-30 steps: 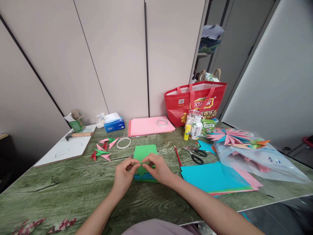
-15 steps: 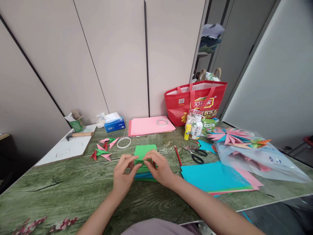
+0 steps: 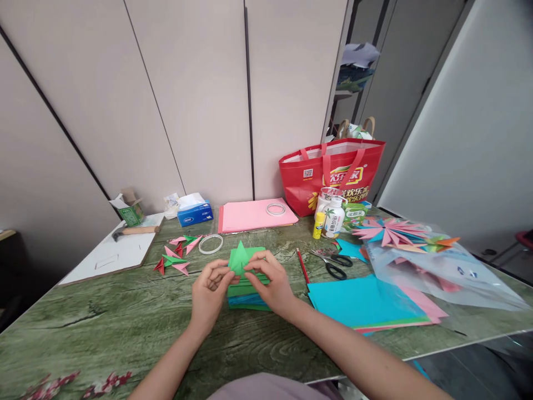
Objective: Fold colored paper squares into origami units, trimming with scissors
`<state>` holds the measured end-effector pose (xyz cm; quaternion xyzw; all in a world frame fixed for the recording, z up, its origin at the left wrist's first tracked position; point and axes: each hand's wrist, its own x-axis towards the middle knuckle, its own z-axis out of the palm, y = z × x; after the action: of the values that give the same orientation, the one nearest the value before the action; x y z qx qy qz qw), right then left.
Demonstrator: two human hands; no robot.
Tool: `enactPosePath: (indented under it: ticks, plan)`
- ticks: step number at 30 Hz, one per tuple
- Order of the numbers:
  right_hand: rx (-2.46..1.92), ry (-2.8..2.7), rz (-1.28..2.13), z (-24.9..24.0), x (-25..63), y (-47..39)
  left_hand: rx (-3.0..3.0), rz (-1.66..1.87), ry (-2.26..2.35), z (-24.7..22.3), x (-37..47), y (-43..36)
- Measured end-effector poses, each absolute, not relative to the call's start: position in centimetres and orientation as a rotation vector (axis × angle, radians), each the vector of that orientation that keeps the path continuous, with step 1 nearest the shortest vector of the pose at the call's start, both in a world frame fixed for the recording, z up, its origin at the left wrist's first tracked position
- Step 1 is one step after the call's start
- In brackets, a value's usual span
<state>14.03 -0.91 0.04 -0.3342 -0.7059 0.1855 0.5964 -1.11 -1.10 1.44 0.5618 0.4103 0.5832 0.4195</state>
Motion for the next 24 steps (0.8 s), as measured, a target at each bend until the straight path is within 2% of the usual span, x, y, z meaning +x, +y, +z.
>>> enactPosePath:
  ticks: [5, 12, 19, 24]
  plan:
    - [-0.837, -1.502, 0.688, -0.61, 13.93, -0.29, 1.428, 1.434, 1.035, 1.11, -1.03, -0.99]
    - [-0.856, -1.473, 0.754, -0.95, 13.84, -0.02, 1.422, 1.35, 1.128, 1.07, -1.05, -0.73]
    - [-0.879, -1.132, 1.186, -0.64, 13.34, 0.12, 1.365, 1.338, 1.102, 1.07, -1.1, -0.87]
    - [-0.851, -1.072, 1.314, -0.28, 13.44, 0.12, 1.353, 1.309, 1.091, 1.15, -1.01, -1.15]
